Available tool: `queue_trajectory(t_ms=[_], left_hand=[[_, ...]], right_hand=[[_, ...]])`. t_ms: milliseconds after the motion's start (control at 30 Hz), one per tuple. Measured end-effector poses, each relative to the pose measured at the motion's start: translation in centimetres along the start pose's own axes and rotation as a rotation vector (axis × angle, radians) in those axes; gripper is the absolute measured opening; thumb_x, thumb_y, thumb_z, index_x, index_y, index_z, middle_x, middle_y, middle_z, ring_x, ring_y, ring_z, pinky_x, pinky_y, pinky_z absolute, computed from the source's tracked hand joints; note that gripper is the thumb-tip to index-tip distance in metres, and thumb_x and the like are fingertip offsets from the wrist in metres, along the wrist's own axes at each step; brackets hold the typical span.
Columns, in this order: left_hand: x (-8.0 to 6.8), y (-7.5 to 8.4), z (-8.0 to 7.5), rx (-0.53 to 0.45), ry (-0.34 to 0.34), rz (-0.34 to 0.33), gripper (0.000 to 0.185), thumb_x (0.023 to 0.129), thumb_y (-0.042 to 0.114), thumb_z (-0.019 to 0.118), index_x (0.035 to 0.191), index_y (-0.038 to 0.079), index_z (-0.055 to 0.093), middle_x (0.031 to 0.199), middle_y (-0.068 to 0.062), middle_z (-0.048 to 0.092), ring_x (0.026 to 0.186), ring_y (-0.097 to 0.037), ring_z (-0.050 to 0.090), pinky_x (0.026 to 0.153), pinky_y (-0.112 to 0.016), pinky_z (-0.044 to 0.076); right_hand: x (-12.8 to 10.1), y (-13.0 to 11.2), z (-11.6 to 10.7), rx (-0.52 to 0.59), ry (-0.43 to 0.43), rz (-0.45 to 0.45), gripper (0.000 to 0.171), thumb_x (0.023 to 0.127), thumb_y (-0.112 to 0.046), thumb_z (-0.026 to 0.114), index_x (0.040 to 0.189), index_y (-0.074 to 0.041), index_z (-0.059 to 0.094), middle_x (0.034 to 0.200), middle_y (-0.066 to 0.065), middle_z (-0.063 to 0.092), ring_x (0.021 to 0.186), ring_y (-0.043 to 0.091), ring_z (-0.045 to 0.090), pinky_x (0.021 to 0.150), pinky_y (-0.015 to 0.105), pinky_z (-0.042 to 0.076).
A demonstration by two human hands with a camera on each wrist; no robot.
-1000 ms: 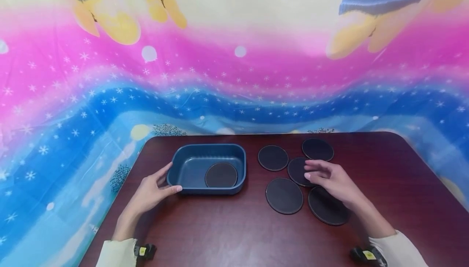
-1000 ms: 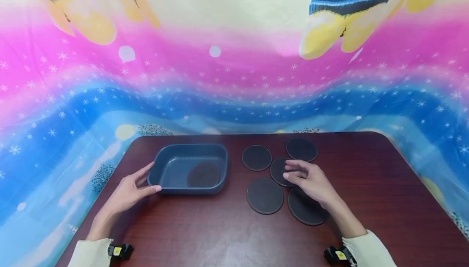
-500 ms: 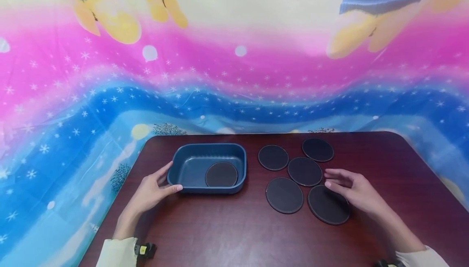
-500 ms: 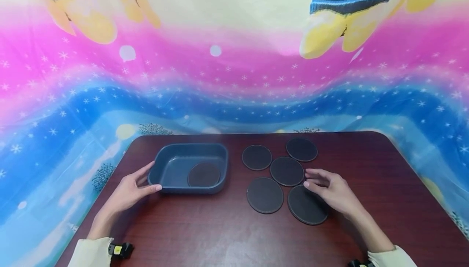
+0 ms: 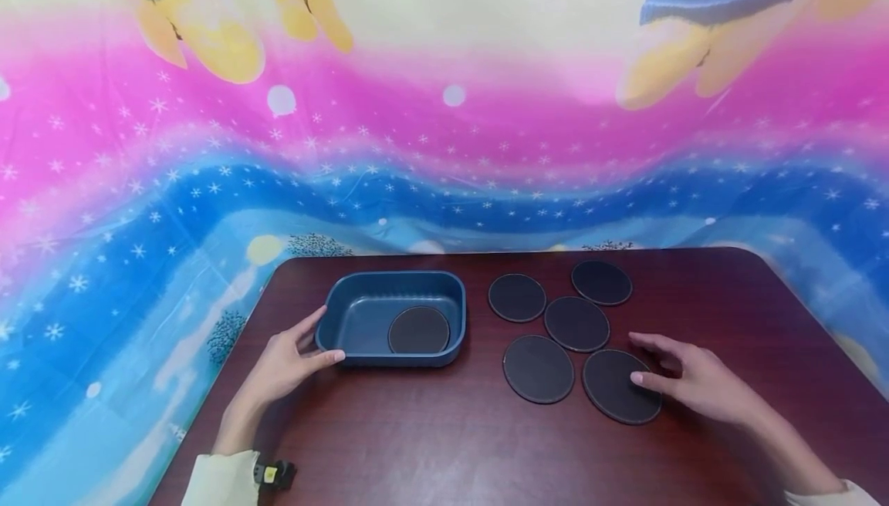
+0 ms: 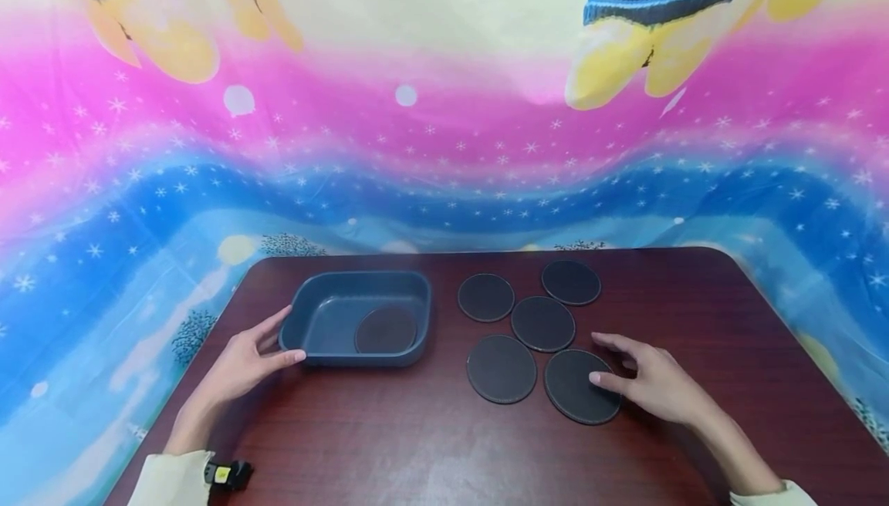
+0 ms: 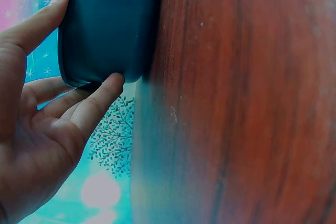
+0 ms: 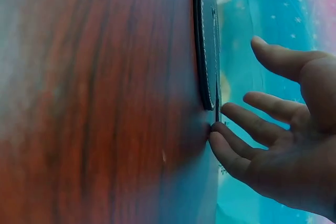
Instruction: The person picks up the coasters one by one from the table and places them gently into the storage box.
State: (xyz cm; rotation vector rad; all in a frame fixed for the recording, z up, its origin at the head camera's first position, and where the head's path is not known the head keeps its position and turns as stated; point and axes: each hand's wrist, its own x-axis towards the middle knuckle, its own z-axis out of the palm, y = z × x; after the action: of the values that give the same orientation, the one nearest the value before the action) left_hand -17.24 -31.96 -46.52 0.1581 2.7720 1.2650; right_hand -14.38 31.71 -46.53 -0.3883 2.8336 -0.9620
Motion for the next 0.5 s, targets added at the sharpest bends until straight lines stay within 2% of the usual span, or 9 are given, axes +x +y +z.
queue_trajectory(t_ms=[133, 333, 500], left_hand=[[0.0, 0.0, 0.0, -0.001, -0.002, 0.0, 0.101, 0.092, 0.044, 0.085, 0.171, 0.014, 0.03, 0.162, -0.027, 0.05, 0.133, -0.039, 0.068, 0.102, -0.047, 0.061], [0.1, -0.1, 0.0, -0.006, -0.001, -0.002, 0.101, 0.092, 0.044, 0.086, 0.171, 0.013, 0.031, 0.161, -0.027, 0.051, 0.132, -0.039, 0.068, 0.102, -0.046, 0.062], [0.1, 0.0, 0.0, -0.005, -0.003, -0.004, 0.101, 0.092, 0.043, 0.086, 0.171, 0.012, 0.031, 0.161, -0.028, 0.051, 0.132, -0.039, 0.068, 0.102, -0.046, 0.062]], right_hand=[[-0.3, -0.1, 0.2, -0.067, -0.028, -0.045, 0.078, 0.091, -0.045, 0.086, 0.153, -0.006, 0.059, 0.145, 0.022, 0.066, 0.127, 0.046, 0.068, 0.091, 0.033, 0.062], [-0.3, -0.6, 0.8, -0.144, -0.026, -0.046, 0.085, 0.078, -0.037, 0.097, 0.149, -0.006, 0.063, 0.138, 0.018, 0.069, 0.116, 0.032, 0.065, 0.079, 0.029, 0.055], [-0.3, -0.8, 1.1, -0.156, -0.015, -0.041, 0.082, 0.076, -0.028, 0.099, 0.147, -0.007, 0.064, 0.136, 0.017, 0.068, 0.112, 0.029, 0.062, 0.076, 0.029, 0.052]])
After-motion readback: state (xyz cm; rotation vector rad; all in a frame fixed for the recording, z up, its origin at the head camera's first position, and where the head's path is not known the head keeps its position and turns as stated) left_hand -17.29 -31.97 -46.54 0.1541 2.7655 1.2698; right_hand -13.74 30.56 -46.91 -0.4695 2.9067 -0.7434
